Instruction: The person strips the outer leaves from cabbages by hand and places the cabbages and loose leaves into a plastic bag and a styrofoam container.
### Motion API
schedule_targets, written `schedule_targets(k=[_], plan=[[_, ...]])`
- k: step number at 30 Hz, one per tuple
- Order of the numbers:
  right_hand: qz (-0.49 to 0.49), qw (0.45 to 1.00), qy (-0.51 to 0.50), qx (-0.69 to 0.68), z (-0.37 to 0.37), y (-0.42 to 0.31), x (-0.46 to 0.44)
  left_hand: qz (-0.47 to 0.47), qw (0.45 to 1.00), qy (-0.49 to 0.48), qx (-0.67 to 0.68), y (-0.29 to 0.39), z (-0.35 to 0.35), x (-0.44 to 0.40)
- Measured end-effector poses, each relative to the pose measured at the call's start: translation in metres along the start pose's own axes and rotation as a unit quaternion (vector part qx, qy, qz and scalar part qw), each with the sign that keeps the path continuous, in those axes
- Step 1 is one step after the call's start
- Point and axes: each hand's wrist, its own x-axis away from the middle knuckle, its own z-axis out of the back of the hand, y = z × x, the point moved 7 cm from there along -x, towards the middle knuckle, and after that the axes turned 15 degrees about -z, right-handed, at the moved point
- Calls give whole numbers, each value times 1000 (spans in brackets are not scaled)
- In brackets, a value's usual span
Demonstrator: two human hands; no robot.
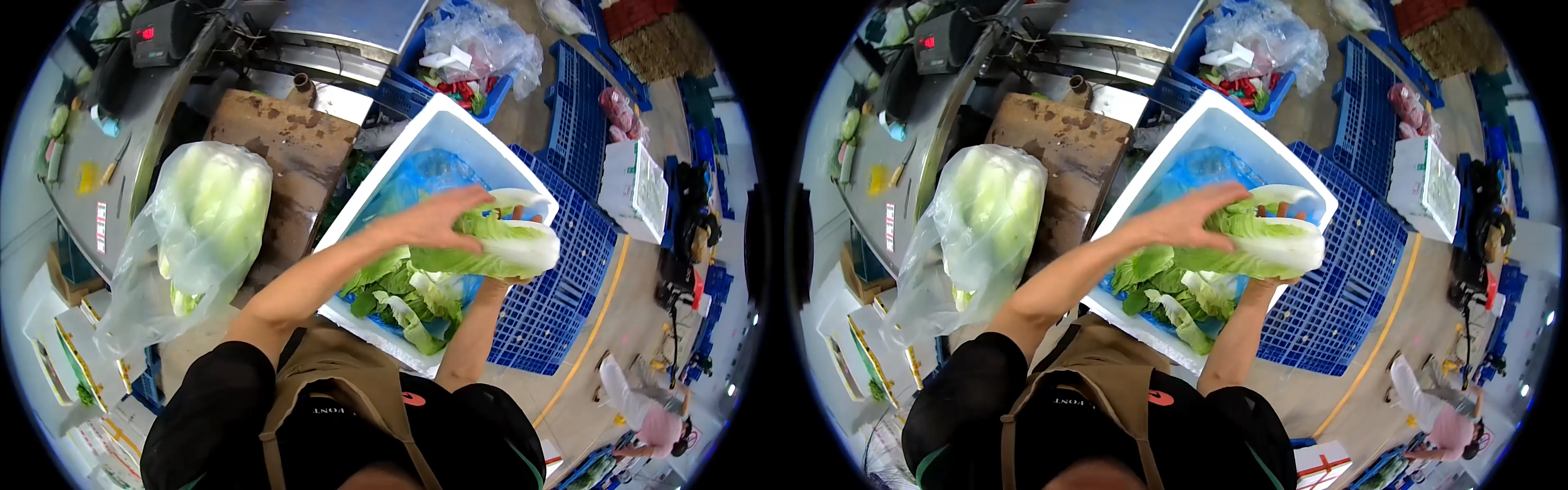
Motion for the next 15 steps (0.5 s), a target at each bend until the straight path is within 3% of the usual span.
schedule_targets(k=[2, 3, 6, 7, 10, 12, 13, 14, 15], plan=[[-27, 992, 1, 121, -27, -5, -3, 32, 998, 23, -50, 13, -23, 5], [-61, 993, 41, 94, -31, 0, -2, 50, 995, 36, -74, 14, -26, 11], [-162, 961, 171, 143, -22, 12, 9, 167, 958, 133, 194, -15, -24, 46], [-153, 976, 126, 87, -52, 17, 5, 166, 907, 175, 344, -10, -17, 54], [-193, 967, 108, 128, -93, 30, -8, 155, 801, 238, 526, 19, 6, 78], [-285, 935, 100, 183, -84, 60, -6, 136, 829, 293, 457, 26, 23, 96], [-266, 907, 85, 315, -86, 74, 4, 136, 874, 283, 370, 51, 42, 104], [-278, 938, 89, 184, -81, 94, 9, 124, 911, 308, 245, 59, 56, 109], [-284, 953, 96, 50, -77, 115, 14, 125, 950, 238, 161, 83, 79, 117]])
